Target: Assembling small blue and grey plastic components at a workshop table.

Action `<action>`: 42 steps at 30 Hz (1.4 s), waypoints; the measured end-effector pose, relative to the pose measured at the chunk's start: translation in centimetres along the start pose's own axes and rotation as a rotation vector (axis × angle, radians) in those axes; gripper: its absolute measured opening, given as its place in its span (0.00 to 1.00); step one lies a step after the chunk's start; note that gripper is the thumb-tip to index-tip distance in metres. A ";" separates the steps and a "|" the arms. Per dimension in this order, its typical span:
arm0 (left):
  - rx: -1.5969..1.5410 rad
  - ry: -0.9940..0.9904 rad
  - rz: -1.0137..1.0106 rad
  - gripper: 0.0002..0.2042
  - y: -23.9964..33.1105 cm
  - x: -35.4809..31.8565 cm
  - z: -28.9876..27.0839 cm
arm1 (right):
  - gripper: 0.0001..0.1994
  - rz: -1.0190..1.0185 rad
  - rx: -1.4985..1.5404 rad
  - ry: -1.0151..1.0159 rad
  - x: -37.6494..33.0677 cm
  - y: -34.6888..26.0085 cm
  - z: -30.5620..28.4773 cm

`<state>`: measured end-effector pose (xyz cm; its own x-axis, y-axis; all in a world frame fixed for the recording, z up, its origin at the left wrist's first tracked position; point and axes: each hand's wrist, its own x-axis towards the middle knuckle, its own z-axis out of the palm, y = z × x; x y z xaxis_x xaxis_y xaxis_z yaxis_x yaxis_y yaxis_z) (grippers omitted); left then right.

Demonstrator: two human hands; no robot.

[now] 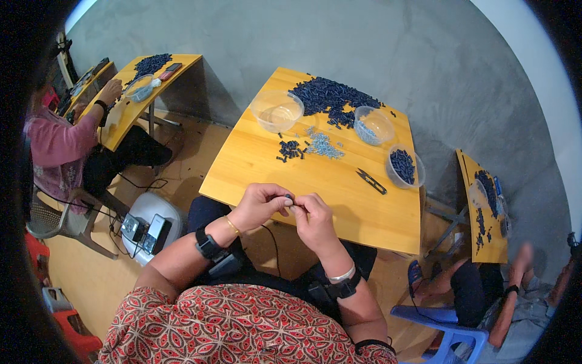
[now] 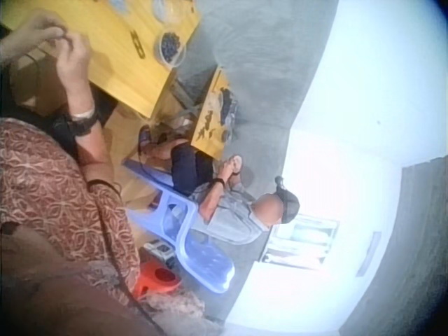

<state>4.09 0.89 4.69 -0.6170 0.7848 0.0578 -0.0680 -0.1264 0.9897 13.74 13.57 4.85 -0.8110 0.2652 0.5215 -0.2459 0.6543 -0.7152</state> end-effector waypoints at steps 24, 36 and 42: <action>0.794 0.046 0.639 0.03 -4.9 2.6 -0.7 | 0.04 -0.048 -0.425 0.049 3.0 6.1 4.2; 0.784 0.061 0.620 0.03 -5.3 3.0 -0.9 | 0.05 -0.024 -0.498 0.022 3.1 6.3 4.6; 0.795 0.071 0.594 0.03 -5.3 3.2 -0.8 | 0.05 0.014 -0.522 0.009 3.2 6.2 4.5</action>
<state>1.81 3.57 -0.45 -0.4278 0.6848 0.5900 0.7964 -0.0231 0.6043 7.19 15.31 0.01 -0.8071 0.2815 0.5190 0.0646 0.9158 -0.3964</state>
